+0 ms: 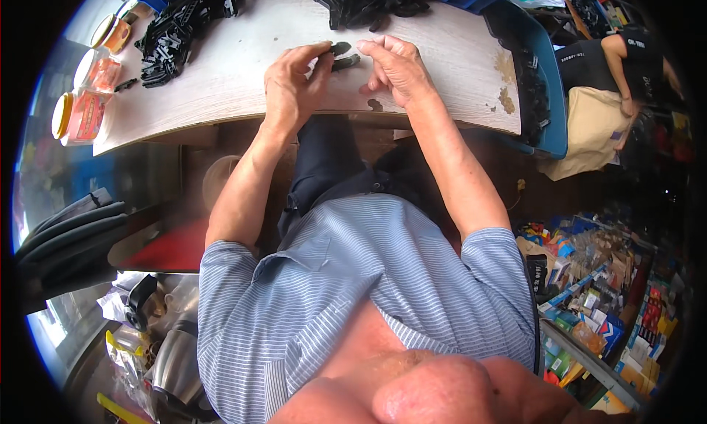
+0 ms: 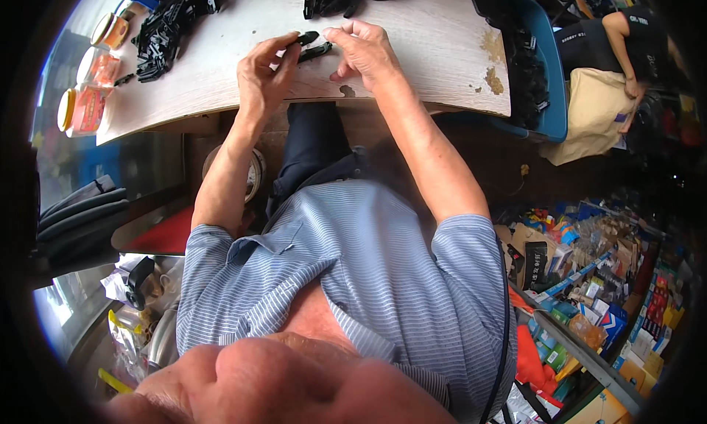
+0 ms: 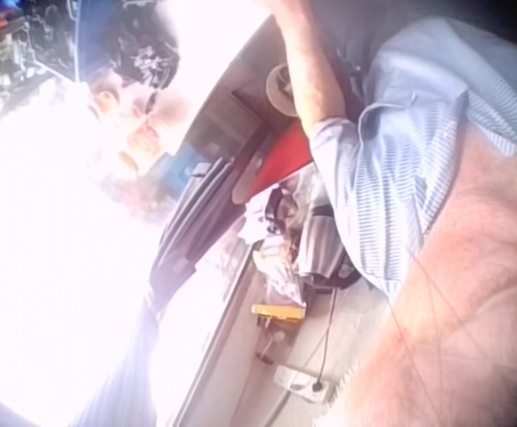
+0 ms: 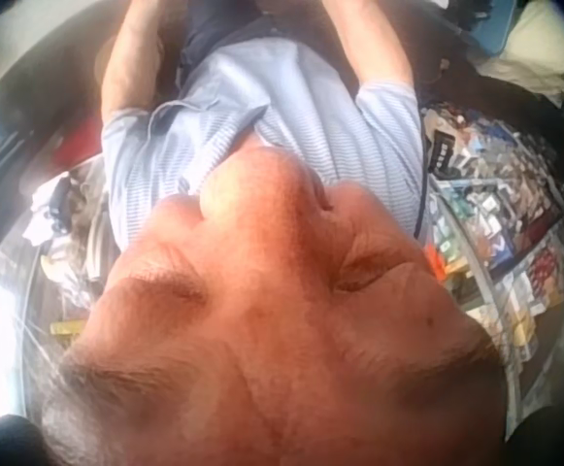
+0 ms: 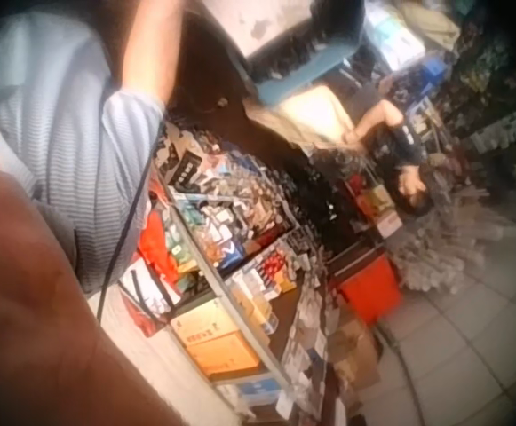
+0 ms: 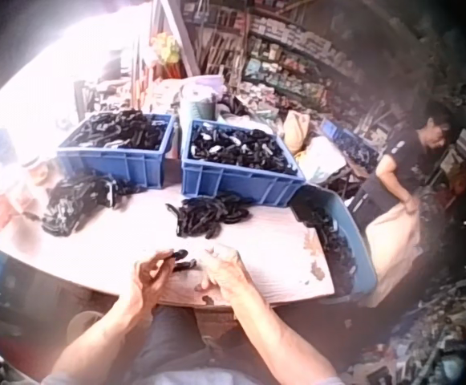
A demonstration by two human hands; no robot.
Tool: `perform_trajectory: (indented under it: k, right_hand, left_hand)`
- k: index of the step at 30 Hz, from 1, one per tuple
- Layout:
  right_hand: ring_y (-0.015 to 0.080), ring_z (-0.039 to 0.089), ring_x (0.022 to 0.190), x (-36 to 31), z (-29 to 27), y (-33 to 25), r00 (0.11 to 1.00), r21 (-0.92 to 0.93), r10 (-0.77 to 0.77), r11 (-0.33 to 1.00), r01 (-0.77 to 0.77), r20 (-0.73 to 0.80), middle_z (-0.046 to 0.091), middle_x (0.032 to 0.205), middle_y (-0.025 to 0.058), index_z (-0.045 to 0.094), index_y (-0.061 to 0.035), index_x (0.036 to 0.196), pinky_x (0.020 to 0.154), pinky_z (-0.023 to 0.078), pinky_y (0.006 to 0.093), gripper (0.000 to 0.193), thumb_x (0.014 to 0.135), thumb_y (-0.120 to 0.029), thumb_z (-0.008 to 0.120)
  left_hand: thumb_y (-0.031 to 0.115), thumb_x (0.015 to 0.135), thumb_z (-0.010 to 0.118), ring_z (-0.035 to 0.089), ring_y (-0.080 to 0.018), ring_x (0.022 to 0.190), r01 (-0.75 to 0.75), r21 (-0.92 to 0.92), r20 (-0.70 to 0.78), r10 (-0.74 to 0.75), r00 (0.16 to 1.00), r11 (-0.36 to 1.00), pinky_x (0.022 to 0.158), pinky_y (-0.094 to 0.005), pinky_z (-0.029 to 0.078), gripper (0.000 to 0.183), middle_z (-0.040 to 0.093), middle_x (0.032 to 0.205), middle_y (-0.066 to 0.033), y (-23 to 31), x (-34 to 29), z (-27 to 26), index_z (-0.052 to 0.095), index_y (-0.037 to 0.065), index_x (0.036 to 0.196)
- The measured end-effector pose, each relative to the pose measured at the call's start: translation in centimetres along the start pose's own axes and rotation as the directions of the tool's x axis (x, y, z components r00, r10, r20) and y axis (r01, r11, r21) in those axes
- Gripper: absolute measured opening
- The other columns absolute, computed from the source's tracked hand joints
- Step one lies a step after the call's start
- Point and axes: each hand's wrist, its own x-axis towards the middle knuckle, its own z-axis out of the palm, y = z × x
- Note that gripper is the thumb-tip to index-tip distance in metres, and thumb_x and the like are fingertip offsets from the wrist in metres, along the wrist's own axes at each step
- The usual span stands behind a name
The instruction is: Sorting and assembling small black plastic components at a workbench.
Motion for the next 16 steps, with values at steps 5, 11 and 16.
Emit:
perform_trajectory:
  k: [5, 11, 16]
  right_hand:
    - [0.0102, 0.051, 0.043, 0.4, 1.3, -0.3, 0.99, -0.247, 0.098, 0.961, -0.121, -0.105, 0.054, 0.059, 0.0005, 0.064, -0.0017, 0.089, 0.043, 0.054, 0.0317, 0.022, 0.088, -0.02, 0.076]
    - [0.0116, 0.052, 0.041, 0.7, 1.4, 0.3, 0.985, -0.396, 0.034, 0.913, -0.101, -0.171, 0.061, 0.065, 0.0046, 0.065, 0.0011, 0.087, 0.04, 0.051, 0.0305, 0.026, 0.082, -0.019, 0.08]
    - [0.017, 0.059, 0.043, 1.1, 1.3, 0.9, 0.982, -0.476, 0.001, 0.874, -0.094, -0.191, 0.066, 0.069, 0.0092, 0.069, 0.0003, 0.094, 0.039, 0.051, 0.0321, 0.026, 0.082, -0.02, 0.08]
  left_hand:
    - [0.012, 0.086, 0.072, 0.068, -0.028, 0.094, -0.456, 0.561, 0.172, 0.442, 0.88, 0.691, 0.085, -0.0386, 0.054, 0.019, 0.074, 0.095, -0.0084, -1.0, -0.2, -0.1, 0.074, 0.009, 0.104]
    - [0.013, 0.083, 0.072, 0.068, -0.0245, 0.099, -0.505, 0.633, 0.244, 0.467, 0.85, 0.587, 0.082, -0.0382, 0.052, 0.025, 0.074, 0.101, -0.0035, -1.1, -0.5, 0.2, 0.073, 0.013, 0.108]
    - [0.016, 0.081, 0.074, 0.066, -0.0185, 0.11, -0.499, 0.67, 0.275, 0.441, 0.855, 0.55, 0.087, -0.0401, 0.05, 0.04, 0.074, 0.113, 0.001, -2.2, -0.2, -0.1, 0.071, 0.019, 0.121]
